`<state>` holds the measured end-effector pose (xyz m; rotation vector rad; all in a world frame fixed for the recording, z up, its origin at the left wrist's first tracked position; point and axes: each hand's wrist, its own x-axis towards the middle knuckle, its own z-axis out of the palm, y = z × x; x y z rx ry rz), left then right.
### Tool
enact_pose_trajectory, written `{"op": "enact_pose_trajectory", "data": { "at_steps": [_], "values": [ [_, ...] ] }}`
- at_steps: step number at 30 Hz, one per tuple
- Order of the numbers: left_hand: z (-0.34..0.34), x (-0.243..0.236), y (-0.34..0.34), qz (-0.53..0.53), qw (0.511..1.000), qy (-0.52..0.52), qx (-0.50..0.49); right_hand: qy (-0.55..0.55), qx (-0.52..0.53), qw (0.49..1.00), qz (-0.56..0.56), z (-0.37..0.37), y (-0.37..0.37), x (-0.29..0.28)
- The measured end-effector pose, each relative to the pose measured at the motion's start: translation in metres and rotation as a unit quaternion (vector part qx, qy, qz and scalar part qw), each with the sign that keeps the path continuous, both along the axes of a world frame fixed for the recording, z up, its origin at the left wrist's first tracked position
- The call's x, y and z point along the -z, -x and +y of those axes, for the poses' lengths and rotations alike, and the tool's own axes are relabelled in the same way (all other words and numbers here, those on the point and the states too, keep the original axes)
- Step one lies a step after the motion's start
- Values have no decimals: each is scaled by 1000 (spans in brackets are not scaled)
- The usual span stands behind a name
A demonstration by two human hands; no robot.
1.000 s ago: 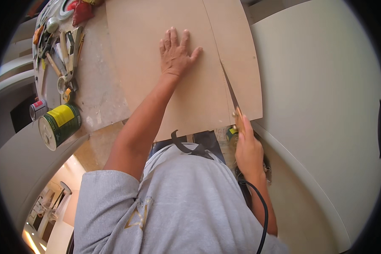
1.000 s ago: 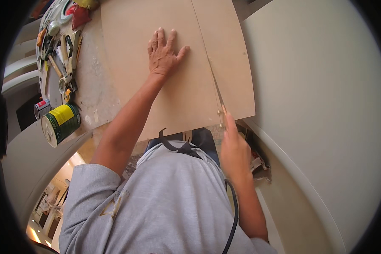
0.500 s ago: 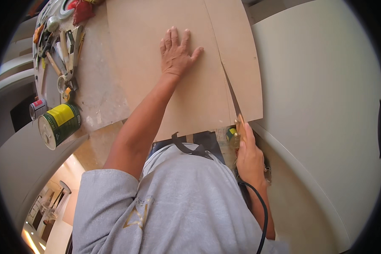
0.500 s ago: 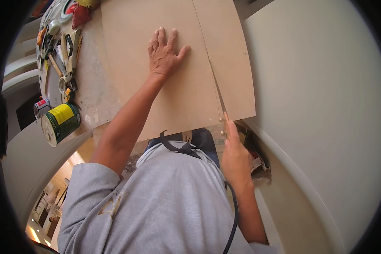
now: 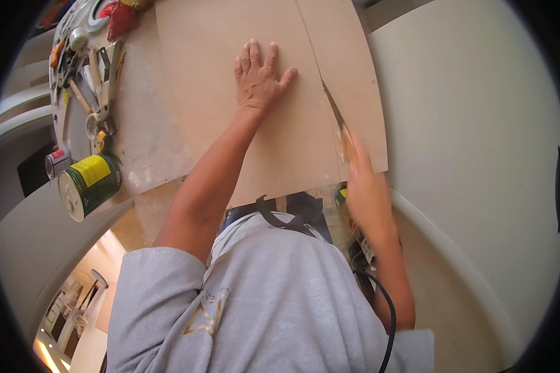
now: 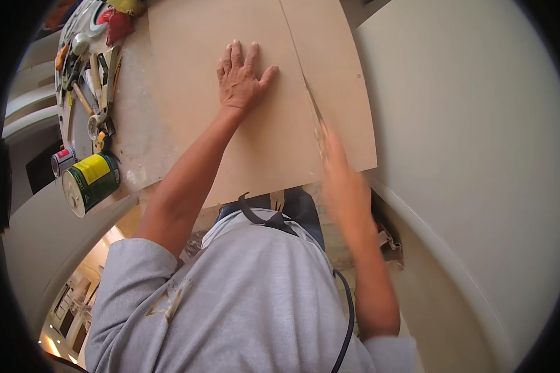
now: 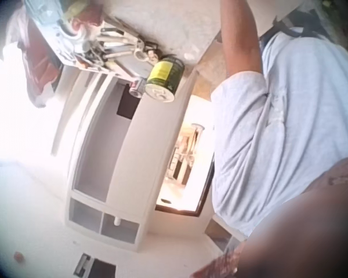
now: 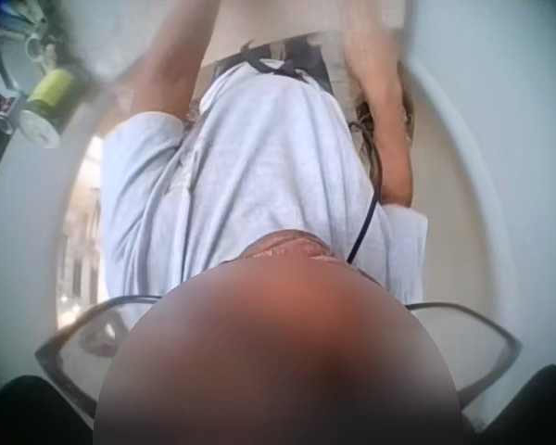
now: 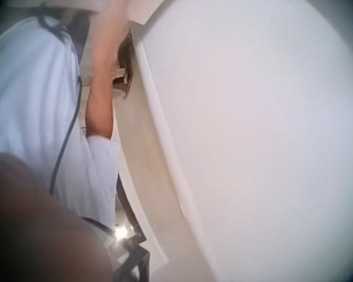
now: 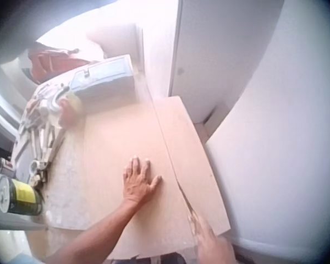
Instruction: The person cuts a board with a knife, repeatedly scoring a line on the surface.
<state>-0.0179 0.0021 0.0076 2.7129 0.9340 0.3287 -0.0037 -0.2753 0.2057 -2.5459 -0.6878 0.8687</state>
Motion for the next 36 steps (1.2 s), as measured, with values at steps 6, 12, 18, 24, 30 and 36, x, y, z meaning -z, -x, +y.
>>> {"op": "enact_pose_trajectory", "data": {
  "at_steps": [6,12,18,24,30,36],
  "values": [
    [-1,-6,2,-16,1000,-8,8,-24,-9,999,-32,-11,4,42],
    [-15,0,-19,-40,999,8,30,62,-68,990,-110,106,-96,71],
    [1,-5,6,-16,1000,-10,7,7,2,1000,-3,-18,23,-12],
    [-3,-9,-3,-22,1000,-5,11,12,8,1000,-2,20,-8,53],
    [-19,-3,-13,-3,999,28,22,32,-45,995,-78,98,-93,70],
    [-1,-4,-5,-12,1000,3,11,-42,25,998,-29,-39,40,-15]
  ]
}}
